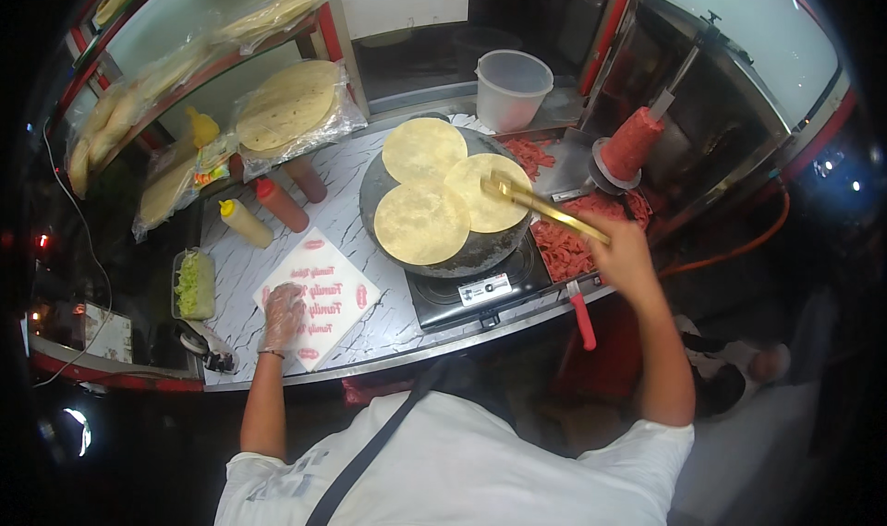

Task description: The person places flatbreads on a griddle, flips them with tongs, then assembles a wrap by adding shredded lettuce and shaved meat from a vertical rotisserie onto a flatbread. The person handles multiple flatbreads and ingredients in sequence.

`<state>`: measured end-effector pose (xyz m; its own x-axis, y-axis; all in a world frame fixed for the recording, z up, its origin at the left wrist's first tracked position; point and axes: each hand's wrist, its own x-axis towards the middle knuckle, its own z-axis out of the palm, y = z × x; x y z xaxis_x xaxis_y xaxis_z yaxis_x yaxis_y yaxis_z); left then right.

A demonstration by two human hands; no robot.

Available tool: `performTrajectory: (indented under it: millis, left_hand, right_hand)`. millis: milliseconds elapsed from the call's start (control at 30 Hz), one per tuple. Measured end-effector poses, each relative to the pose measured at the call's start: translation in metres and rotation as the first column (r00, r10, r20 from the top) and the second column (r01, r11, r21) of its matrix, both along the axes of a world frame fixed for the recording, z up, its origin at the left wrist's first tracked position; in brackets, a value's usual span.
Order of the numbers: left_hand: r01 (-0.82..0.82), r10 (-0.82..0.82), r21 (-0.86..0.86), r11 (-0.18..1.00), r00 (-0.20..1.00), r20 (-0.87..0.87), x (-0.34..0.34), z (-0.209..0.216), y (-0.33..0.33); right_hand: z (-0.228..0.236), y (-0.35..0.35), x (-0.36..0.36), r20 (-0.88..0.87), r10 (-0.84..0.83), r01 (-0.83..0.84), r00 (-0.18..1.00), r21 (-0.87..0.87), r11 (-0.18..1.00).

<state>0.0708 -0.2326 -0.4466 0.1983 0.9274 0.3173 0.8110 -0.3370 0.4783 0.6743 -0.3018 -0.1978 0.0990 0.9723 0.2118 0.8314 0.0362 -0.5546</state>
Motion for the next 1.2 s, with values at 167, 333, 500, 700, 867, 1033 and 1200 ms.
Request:
performTrajectory:
  millis: [167, 333, 500, 700, 867, 1033, 1200]
  left_hand:
    - [-0.043, 0.043, 0.0, 0.999, 0.998, -0.035, 0.004, -0.005, -0.003]
    - [-0.031, 0.032, 0.025, 0.999, 0.999, -0.013, 0.005, -0.004, -0.003]
    - [-0.035, 0.035, -0.028, 0.999, 0.999, 0.012, 0.001, -0.005, -0.002]
    - [0.012, -0.012, 0.014, 1.0, 0.999, -0.041, -0.002, -0.01, 0.0]
    - [0.043, -0.042, 0.025, 0.999, 0.999, -0.018, -0.005, -0.006, 0.0]
    - [0.05, -0.049, 0.009, 0.999, 0.997, -0.058, -0.004, 0.0, 0.001]
    - [0.066, -0.066, -0.022, 0.998, 0.998, -0.004, -0.005, 0.004, 0.0]
  right_hand:
    - [-0.001, 0.118, 0.053, -0.155, -0.036, -0.003, 0.987, -0.242, 0.97]
    - [-0.036, 0.22, 0.023, -0.411, 0.009, -0.202, 0.912, -0.431, 0.88]
    - [-0.028, 0.242, 0.004, -0.239, 0.177, -0.25, 0.955, -0.324, 0.912]
    - [0.0, 0.169, 0.038, -0.046, 0.119, -0.125, 0.992, -0.153, 0.98]
    - [-0.001, 0.066, 0.021, 0.115, 0.087, -0.087, 0.99, -0.006, 0.996]
    - [0.008, 0.007, -0.002, 0.248, -0.001, 0.026, 0.969, -0.097, 0.995]
    - [0.0, 0.034, 0.029, 0.08, 0.012, -0.009, 0.997, -0.03, 1.0]
